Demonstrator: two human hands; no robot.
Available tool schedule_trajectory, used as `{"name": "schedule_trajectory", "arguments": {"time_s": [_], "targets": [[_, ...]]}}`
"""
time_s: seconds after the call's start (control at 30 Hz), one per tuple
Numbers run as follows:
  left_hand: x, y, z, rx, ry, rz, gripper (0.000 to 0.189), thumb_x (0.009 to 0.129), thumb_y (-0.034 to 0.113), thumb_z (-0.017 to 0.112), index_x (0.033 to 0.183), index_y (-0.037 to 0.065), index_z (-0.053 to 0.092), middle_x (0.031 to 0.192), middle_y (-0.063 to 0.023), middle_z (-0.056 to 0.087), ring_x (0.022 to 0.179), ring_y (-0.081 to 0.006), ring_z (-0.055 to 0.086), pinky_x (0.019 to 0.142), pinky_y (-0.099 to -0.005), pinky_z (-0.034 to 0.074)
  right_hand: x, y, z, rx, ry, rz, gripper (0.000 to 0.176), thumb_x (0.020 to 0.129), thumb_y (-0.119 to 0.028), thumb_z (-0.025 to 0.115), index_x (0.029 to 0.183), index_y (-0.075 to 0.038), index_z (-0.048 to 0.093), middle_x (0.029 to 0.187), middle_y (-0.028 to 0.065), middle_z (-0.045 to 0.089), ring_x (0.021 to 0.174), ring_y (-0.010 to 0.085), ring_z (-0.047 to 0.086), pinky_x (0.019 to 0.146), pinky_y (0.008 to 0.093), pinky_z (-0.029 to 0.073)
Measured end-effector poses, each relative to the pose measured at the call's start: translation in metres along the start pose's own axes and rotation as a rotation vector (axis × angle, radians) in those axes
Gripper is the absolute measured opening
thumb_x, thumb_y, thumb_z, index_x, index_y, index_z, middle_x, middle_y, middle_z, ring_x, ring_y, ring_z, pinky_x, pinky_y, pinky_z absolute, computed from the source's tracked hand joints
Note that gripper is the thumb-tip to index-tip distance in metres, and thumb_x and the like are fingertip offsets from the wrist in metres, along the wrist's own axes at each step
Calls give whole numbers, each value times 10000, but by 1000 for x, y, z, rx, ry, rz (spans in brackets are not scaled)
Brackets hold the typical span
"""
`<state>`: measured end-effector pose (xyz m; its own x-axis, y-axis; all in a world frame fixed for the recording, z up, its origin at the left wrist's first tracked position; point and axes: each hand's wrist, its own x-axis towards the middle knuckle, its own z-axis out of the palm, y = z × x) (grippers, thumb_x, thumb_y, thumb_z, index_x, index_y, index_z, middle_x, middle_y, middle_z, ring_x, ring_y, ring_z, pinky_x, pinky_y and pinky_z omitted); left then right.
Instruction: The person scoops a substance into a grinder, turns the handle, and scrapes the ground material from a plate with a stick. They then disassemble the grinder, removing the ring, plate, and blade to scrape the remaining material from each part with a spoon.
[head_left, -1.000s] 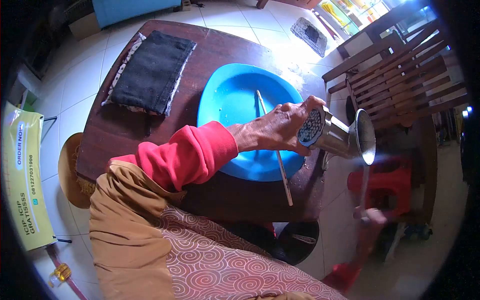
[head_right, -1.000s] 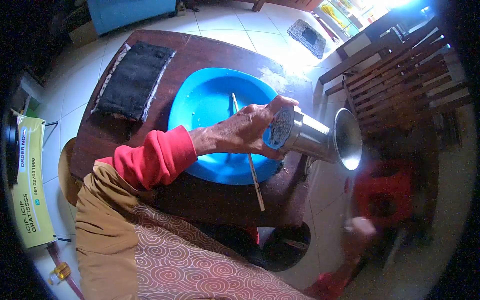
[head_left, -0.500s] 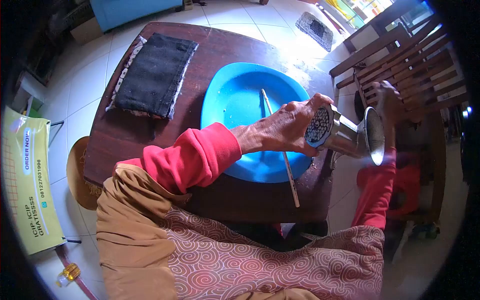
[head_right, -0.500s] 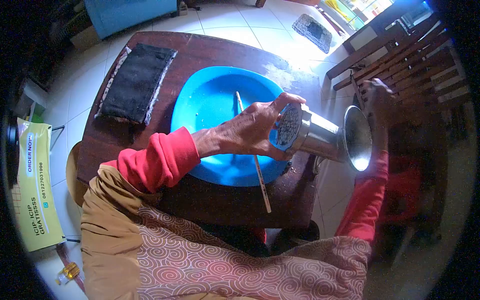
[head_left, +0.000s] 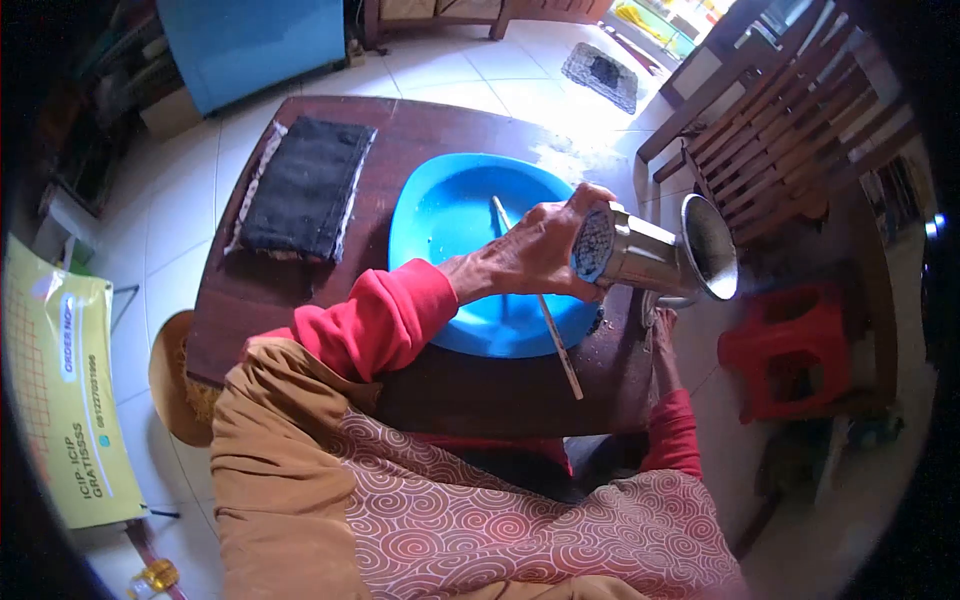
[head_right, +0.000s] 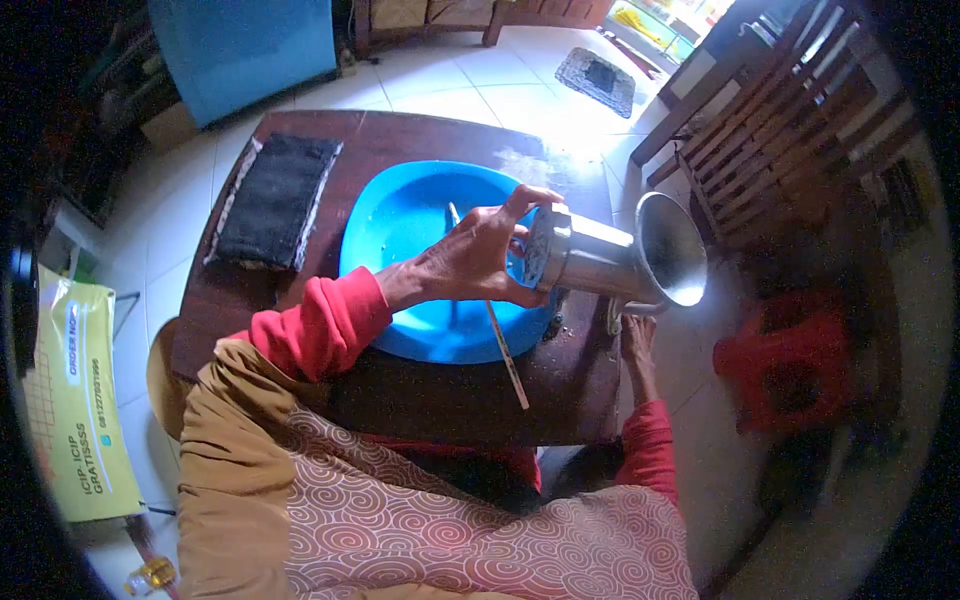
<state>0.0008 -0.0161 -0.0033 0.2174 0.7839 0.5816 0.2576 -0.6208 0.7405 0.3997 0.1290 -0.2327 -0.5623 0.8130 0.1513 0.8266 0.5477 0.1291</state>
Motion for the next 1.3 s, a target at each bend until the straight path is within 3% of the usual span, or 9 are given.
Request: {"name": "schedule_trajectory", "arguments": {"time_s": [0.1,0.23,0.3,0.4,0.53,0.67,0.87,1.07,1.3], "targets": [[2,-1,-1,20,-47,-17,819,538,156,794,1167,60,279,853,-196,596,759,-336,625,711,-371,510,-8,-5,1,127,79,-2,166,810,-153,432,903,-89,555,1046,122,544,1006,290,456,852,422,285],[4,1,-1,48,-71,-61,884,535,264,823,1220,92,291,1188,-267,478,920,-315,613,721,-360,530,5,-53,-72,154,49,73,141,772,-150,455,746,-84,576,813,141,575,812,313,522,715,446,352],[5,4,0,88,-68,-55,871,530,230,820,1198,80,282,1109,-236,520,899,-335,611,771,-377,518,9,-59,-69,85,486,-103,180,697,-142,505,541,-74,562,592,163,561,569,325,564,530,441,394],[5,5,1,106,-79,-82,890,528,244,827,1212,89,280,1135,-252,505,916,-332,608,773,-376,517,10,-65,-83,54,268,-29,156,645,-126,529,504,-66,559,575,169,564,513,322,577,477,432,406],[6,4,-1,78,-127,-133,895,546,264,828,1237,93,286,1209,-294,457,959,-313,601,775,-383,520,5,-71,-100,17,-320,149,156,782,-182,402,794,-76,516,772,131,511,795,300,503,722,429,341],[6,6,4,103,-118,-156,878,550,242,821,1234,88,292,1157,-273,504,953,-320,603,787,-391,519,-8,-68,-91,168,187,-8,19,623,-77,561,614,-85,575,669,127,586,693,317,586,689,447,445],[9,-2,2,126,-133,-92,876,545,211,816,1232,86,287,1037,-234,581,901,-312,624,772,-380,527,-10,-74,-111,171,62,-29,96,609,-59,583,697,-97,580,772,74,580,823,274,562,676,422,391],[10,2,2,184,-139,-51,882,547,217,818,1227,76,273,978,-221,604,883,-314,629,769,-379,528,-10,-74,-100,169,166,-7,80,604,-65,592,671,-108,591,736,73,580,770,262,570,699,397,398],[9,5,3,168,-156,-62,877,575,209,813,1246,99,259,998,-231,593,901,-334,619,792,-397,515,-4,-75,-112,164,-1,26,62,643,-152,584,680,-105,598,678,95,582,711,271,575,671,403,403]]}}
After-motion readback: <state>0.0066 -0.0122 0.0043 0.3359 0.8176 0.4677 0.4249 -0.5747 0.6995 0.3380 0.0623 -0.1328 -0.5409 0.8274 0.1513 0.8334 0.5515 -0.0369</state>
